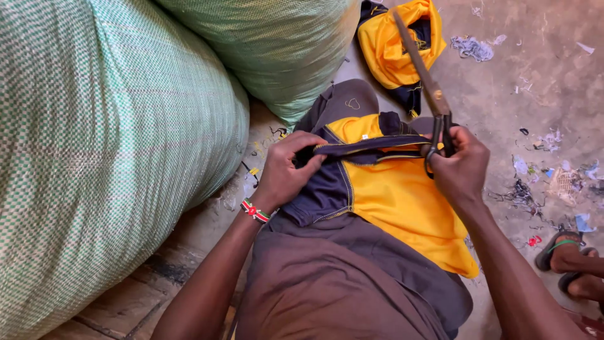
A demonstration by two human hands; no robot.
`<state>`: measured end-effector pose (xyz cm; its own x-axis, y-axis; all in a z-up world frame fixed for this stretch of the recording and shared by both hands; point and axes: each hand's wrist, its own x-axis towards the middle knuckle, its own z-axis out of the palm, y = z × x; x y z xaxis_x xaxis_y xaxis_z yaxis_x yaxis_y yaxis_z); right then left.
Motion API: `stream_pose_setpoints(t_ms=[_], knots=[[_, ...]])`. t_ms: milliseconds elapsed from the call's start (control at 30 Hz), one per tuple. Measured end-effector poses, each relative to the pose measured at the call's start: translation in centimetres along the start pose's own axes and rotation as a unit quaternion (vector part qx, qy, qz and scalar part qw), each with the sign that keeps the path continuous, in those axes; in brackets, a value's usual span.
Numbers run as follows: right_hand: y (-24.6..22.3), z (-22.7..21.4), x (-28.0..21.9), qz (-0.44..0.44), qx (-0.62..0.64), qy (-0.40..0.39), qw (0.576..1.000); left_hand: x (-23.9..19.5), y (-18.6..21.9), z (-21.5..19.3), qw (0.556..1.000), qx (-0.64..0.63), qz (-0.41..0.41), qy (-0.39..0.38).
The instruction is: The person uses shears to cut a piece of yellow fabric with a dark blue border, trimming the edges and removing excess material. The person holds the fabric with one hand and cuts with the other, occasionally adjusting the fabric's position on their lap.
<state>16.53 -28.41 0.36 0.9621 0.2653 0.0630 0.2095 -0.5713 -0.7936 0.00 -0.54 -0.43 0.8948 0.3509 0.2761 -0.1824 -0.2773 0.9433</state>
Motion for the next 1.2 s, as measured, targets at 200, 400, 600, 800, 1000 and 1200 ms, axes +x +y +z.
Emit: stream_pose_setpoints(t_ms=[200,400,600,800,1000,1200], knots=[[-4.7,-4.5,2.2,0.099,0.274,-0.117,0.949,2.5,3.0,0.4,0.956,-0.249,-0.144,0.060],[-7.9,-3.8,3.8,0.033,0.141,-0.057,0.988,7.9,1.6,0.4,0.925,-0.172,-0.301,0.155],[-2.2,-3.2,0.2,0.099,0.106,-0.098,0.985,1.0,1.5,-5.4,0.943,-0.010,-0.328,0.055],[-0.5,-3.8,-2.6,0.183,0.010,-0.152,0.971,-6.7,2.4,-7.8,0.828,-0.043,-0.517,-0.212],[0.1,-2.7,-2.8,0.133,0.004,-0.141,0.981,-5.4,3.0,-4.4,0.902,-0.215,-0.374,-0.004],[1.7,-3.7,-3.6,0.141,0.020,-0.177,0.974,-2.7,4.0,-3.9,0.919,-0.185,-0.346,0.043]])
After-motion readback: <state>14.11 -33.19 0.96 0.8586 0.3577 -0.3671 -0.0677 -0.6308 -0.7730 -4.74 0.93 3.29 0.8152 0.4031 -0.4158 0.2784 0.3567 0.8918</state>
